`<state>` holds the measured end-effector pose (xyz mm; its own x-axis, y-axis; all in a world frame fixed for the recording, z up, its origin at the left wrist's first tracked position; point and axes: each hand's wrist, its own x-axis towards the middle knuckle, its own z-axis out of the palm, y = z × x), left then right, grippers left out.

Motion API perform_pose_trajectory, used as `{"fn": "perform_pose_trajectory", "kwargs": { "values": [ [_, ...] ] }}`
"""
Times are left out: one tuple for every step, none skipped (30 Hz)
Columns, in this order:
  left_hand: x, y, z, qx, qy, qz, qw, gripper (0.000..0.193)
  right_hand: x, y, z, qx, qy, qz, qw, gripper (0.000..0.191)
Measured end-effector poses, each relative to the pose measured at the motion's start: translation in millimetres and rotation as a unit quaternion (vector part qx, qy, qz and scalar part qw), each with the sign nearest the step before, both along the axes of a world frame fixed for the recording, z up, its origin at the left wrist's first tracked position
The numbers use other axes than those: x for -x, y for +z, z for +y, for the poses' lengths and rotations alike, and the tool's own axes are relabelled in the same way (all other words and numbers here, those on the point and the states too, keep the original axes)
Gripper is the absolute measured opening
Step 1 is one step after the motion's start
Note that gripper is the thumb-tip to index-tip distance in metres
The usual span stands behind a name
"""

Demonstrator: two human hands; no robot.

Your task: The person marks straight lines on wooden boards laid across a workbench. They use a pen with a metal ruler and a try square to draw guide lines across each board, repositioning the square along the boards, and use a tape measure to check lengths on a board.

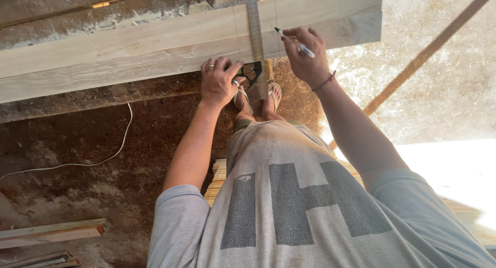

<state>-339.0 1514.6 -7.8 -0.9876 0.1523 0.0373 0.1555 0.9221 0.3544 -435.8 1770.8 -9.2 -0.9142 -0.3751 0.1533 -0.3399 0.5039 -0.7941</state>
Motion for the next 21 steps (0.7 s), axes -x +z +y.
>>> {"fn": "perform_pose_trajectory", "kwargs": {
  "values": [
    [-4.8,0.2,-10.4,0.010,0.006,0.004,1.000,0.051,-4.1,2.4,-0.6,-0.002,0.003,0.001,1.000,0.012],
    [-9.5,0.6,-22.8,0.021,0.010,0.009,1.000,0.051,-8.5,4.2,-2.2,-0.003,0.005,0.003,1.000,0.011],
    [-12.4,1.2,-35.5,0.031,0.013,0.015,0.999,0.051,-12.2,6.0,-4.7,-0.005,0.009,-0.002,1.000,0.012],
    [-16.9,1.5,-48.9,0.030,0.020,0.009,0.999,0.051,-16.6,6.8,-8.3,-0.007,0.010,-0.006,1.000,0.013],
    [-22.5,3.7,-61.0,0.028,0.027,0.003,0.999,0.050,-20.6,8.6,-11.5,-0.009,0.011,-0.011,1.000,0.013],
    [-25.5,4.0,-71.7,0.026,0.033,-0.001,0.999,0.049,-24.1,9.3,-16.5,0.001,0.016,0.001,1.000,0.014],
    [-25.9,3.4,-80.0,0.020,0.025,0.000,0.999,0.048,-29.0,10.0,-22.8,0.012,0.019,0.011,1.000,0.014],
    [-27.0,2.5,-86.6,0.013,0.016,-0.005,1.000,0.047,-34.5,10.6,-29.6,0.022,0.023,0.016,0.999,0.015],
    [-29.0,1.6,-91.9,0.007,0.009,-0.011,1.000,0.046,-40.3,10.9,-37.7,0.016,0.023,0.010,1.000,0.017],
    [-29.8,0.2,-95.4,0.006,0.005,-0.004,1.000,0.046,-45.1,10.9,-46.5,0.010,0.026,0.008,1.000,0.018],
    [-28.8,-2.0,-97.5,0.007,0.001,0.006,1.000,0.047,-46.3,10.4,-55.7,0.005,0.029,0.009,1.000,0.019],
    [-27.9,-4.2,-98.8,0.007,-0.003,0.018,1.000,0.048,-47.4,9.9,-64.7,0.016,0.032,0.005,0.999,0.020],
    [-27.3,-6.0,-101.0,0.004,-0.008,0.017,1.000,0.049,-50.3,9.5,-73.2,0.027,0.033,0.001,0.999,0.022],
    [-26.7,-7.8,-102.6,0.000,-0.013,0.015,1.000,0.049,-52.7,9.0,-81.0,0.037,0.034,-0.007,0.999,0.023],
    [-26.9,-9.4,-104.3,-0.004,-0.020,0.010,1.000,0.049,-55.1,8.0,-88.7,0.027,0.023,-0.013,0.999,0.023],
    [-26.6,-10.7,-106.5,-0.007,-0.024,0.013,1.000,0.049,-56.1,6.7,-96.0,0.016,0.011,-0.019,1.000,0.022],
    [-26.8,-11.7,-108.3,-0.010,-0.028,0.016,0.999,0.049,-56.9,5.3,-101.6,0.006,0.000,-0.025,1.000,0.022],
    [-27.2,-12.5,-110.5,-0.012,-0.031,0.018,0.999,0.048,-58.3,4.0,-106.5,0.016,0.000,-0.016,1.000,0.022],
    [-27.7,-13.4,-112.1,-0.017,-0.032,0.016,0.999,0.049,-58.0,2.1,-111.2,0.027,0.001,-0.006,1.000,0.022],
    [-27.7,-14.2,-113.3,-0.022,-0.033,0.015,0.999,0.050,-57.4,0.1,-115.0,0.038,0.002,0.007,0.999,0.022],
    [-27.9,-14.7,-114.7,-0.026,-0.034,0.014,0.999,0.051,-57.7,-1.6,-117.9,0.032,-0.001,0.012,0.999,0.022]
  ]
}}
